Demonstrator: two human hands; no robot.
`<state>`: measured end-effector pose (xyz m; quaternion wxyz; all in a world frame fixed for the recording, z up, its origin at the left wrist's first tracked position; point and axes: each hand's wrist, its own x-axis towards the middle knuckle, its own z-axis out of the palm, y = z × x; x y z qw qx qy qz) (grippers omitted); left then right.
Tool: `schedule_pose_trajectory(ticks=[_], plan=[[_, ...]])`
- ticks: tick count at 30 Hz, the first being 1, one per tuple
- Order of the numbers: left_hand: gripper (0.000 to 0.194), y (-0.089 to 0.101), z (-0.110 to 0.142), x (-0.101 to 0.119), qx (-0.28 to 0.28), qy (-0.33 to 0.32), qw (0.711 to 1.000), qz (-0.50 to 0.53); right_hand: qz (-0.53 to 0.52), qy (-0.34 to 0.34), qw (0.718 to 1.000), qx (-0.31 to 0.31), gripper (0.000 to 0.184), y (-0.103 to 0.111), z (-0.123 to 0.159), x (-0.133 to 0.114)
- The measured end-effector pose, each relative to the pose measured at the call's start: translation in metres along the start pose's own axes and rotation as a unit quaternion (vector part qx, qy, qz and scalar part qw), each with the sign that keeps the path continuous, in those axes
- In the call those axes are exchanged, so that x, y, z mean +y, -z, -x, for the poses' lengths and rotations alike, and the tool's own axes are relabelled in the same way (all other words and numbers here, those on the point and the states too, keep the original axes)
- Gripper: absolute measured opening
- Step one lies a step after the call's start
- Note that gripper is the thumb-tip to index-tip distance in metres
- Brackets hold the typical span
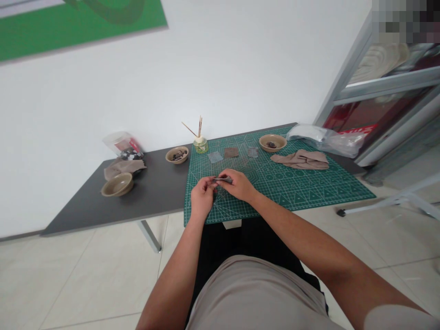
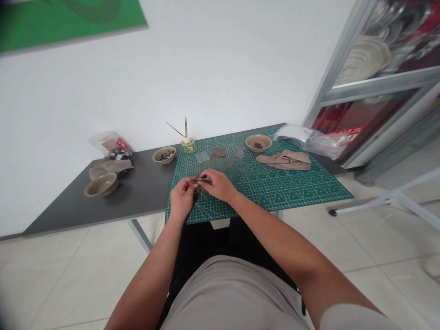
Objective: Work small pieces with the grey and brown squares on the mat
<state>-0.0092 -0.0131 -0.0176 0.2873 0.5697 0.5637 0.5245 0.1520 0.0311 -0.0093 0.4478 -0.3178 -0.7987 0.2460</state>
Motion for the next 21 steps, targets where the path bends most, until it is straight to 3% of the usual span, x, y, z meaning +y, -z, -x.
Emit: schedule_pose_trajectory(ticks=[21], plan=[[0.019, 0.0003, 0.0025, 0.0081, 0.009, -0.005, 0.999, -0.030, -0.003, 0.052, 0.999, 0.000, 0.009, -0.0021, 0.0006, 0.0011]])
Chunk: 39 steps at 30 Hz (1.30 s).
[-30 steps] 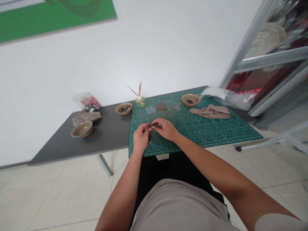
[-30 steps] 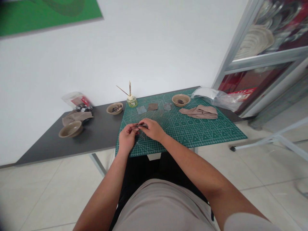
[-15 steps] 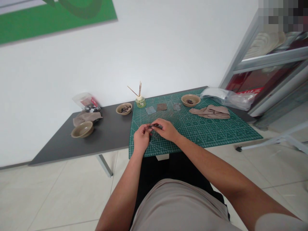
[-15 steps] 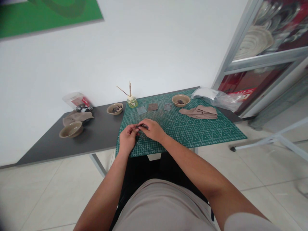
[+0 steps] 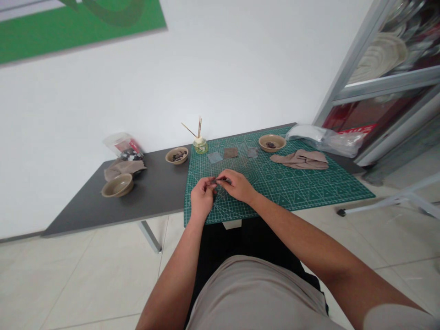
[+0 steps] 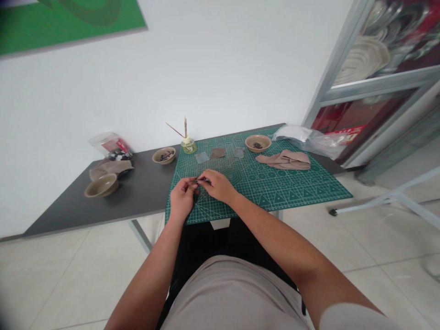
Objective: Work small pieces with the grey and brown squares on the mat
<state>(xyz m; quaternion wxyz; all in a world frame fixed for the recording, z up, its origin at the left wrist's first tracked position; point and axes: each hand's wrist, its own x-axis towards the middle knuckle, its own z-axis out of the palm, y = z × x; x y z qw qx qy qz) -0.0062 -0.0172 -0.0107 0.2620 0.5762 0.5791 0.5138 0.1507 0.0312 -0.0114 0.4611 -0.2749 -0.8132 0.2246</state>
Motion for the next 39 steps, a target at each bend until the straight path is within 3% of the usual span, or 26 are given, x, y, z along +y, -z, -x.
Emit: schedule_pose_trajectory(ticks=[9, 17, 30, 39], plan=[[0.019, 0.0003, -0.0020, -0.0025, -0.013, -0.003, 1.000, 0.010, 0.024, 0.040, 0.999, 0.008, 0.009, -0.0022, 0.0012, 0.0044], [0.018, 0.0007, -0.0014, -0.0044, -0.006, -0.012, 1.000, 0.016, 0.042, 0.012, 0.999, 0.005, 0.011, -0.0009, 0.0013, 0.0013], [0.017, 0.0013, 0.0005, -0.0003, -0.006, -0.025, 1.000, -0.014, 0.043, 0.031, 0.998, 0.025, 0.012, -0.0022, 0.0022, -0.0006], [0.016, 0.0023, 0.0018, -0.0012, -0.001, -0.021, 1.000, -0.018, 0.034, 0.017, 0.999, 0.000, 0.012, -0.0010, 0.0016, -0.0026]])
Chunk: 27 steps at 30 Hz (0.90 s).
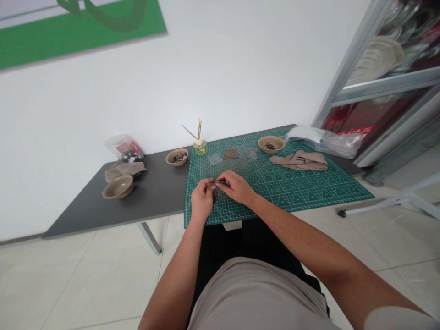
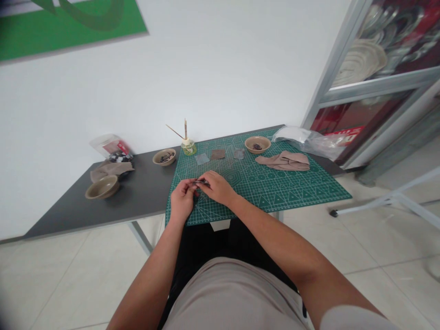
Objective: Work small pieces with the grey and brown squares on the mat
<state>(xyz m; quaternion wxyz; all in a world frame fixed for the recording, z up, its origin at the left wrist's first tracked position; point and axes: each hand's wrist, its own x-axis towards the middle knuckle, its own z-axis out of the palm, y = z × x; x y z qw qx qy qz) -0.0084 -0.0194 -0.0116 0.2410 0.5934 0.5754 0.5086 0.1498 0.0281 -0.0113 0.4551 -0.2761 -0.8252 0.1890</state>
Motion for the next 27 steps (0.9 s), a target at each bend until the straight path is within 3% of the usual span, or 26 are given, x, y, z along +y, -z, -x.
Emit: schedule_pose_trajectory(ticks=[14, 21, 27], plan=[[0.017, -0.0006, -0.0001, -0.0010, 0.001, 0.006, 1.000, 0.004, 0.024, -0.007, 1.000, 0.010, 0.016, -0.0012, 0.0013, 0.0028], [0.013, -0.0006, -0.0016, -0.0001, -0.008, 0.009, 1.000, 0.023, -0.006, -0.005, 1.000, -0.010, 0.009, 0.0004, -0.0001, 0.0019], [0.015, -0.0011, -0.0019, -0.0027, -0.013, 0.015, 0.999, 0.033, -0.018, -0.047, 0.999, -0.003, 0.009, 0.0005, -0.0005, 0.0037]])
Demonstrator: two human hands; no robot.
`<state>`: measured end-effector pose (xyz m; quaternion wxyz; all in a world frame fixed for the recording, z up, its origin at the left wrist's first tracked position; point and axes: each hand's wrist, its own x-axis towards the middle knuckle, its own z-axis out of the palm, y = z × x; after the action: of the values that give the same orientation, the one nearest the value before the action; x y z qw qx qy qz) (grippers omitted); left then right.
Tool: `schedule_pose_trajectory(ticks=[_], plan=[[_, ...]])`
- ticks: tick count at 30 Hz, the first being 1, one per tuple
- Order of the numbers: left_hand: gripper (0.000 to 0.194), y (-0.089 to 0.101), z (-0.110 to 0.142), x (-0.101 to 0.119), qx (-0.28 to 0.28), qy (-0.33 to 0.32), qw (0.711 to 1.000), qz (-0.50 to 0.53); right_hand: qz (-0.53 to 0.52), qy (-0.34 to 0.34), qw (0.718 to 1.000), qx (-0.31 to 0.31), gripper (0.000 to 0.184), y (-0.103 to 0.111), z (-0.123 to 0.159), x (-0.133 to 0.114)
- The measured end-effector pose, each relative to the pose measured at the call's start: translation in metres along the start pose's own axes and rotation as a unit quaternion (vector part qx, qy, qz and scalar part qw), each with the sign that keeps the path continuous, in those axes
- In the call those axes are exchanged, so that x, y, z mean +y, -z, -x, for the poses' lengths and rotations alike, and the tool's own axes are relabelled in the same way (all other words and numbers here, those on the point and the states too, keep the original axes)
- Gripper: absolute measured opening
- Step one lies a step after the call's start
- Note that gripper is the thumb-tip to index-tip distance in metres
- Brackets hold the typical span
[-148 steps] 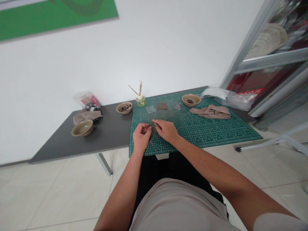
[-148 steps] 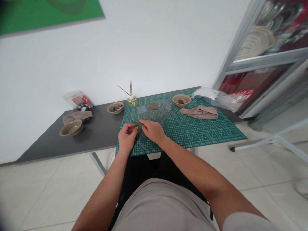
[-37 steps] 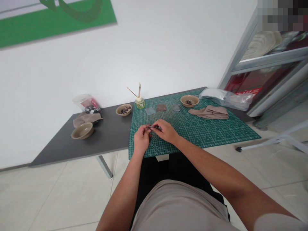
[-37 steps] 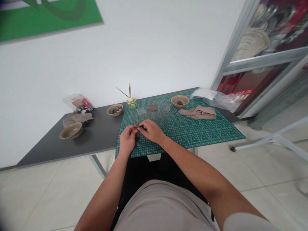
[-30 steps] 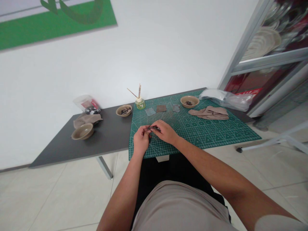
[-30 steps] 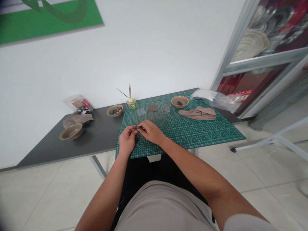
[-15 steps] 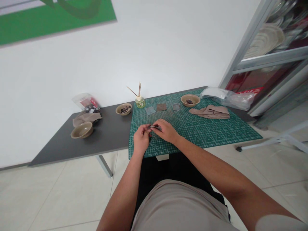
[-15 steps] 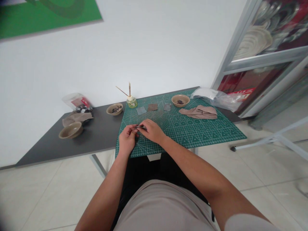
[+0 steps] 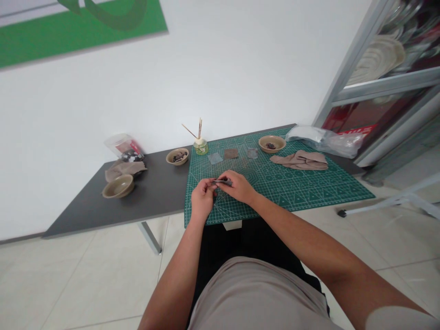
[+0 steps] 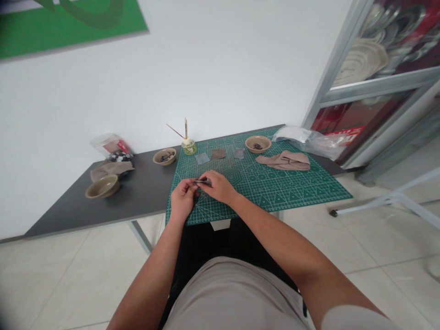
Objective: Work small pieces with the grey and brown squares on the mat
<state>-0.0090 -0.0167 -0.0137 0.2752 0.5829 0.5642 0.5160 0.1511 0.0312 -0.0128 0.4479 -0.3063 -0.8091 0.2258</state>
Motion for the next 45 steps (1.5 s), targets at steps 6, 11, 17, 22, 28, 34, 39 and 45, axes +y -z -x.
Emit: schedule_pose_trajectory(ticks=[6, 11, 17, 22, 28, 34, 39, 45], plan=[[0.013, 0.0011, -0.0009, -0.0015, 0.005, 0.000, 1.000, 0.002, 0.001, 0.018, 1.000, -0.017, 0.009, 0.0009, -0.0002, -0.0027], [0.013, 0.0012, -0.0014, 0.0002, 0.000, 0.006, 1.000, 0.027, -0.010, -0.011, 1.000, -0.015, 0.008, 0.0016, -0.0004, -0.0008], [0.012, 0.0011, -0.0019, 0.0028, 0.000, 0.015, 0.999, 0.045, -0.008, -0.009, 1.000, -0.019, 0.009, 0.0020, -0.0004, -0.0016], [0.012, 0.0008, -0.0020, 0.0030, 0.001, 0.020, 0.998, 0.054, -0.003, -0.011, 1.000, -0.021, 0.008, 0.0022, -0.0001, -0.0023], [0.013, 0.0005, -0.0016, 0.0037, 0.004, 0.023, 0.998, 0.051, -0.005, -0.029, 1.000, -0.008, 0.008, 0.0021, -0.0007, -0.0025], [0.012, 0.0006, -0.0015, 0.0042, -0.001, 0.021, 0.998, 0.054, -0.006, -0.025, 1.000, -0.018, 0.008, 0.0029, -0.0009, -0.0023], [0.014, 0.0008, -0.0015, 0.0026, 0.000, 0.026, 0.998, 0.062, -0.004, -0.032, 0.999, -0.018, 0.008, 0.0023, -0.0005, -0.0024], [0.012, 0.0011, -0.0016, 0.0005, 0.001, 0.020, 0.998, 0.062, 0.002, -0.027, 0.999, -0.029, 0.009, 0.0023, 0.0000, -0.0023]])
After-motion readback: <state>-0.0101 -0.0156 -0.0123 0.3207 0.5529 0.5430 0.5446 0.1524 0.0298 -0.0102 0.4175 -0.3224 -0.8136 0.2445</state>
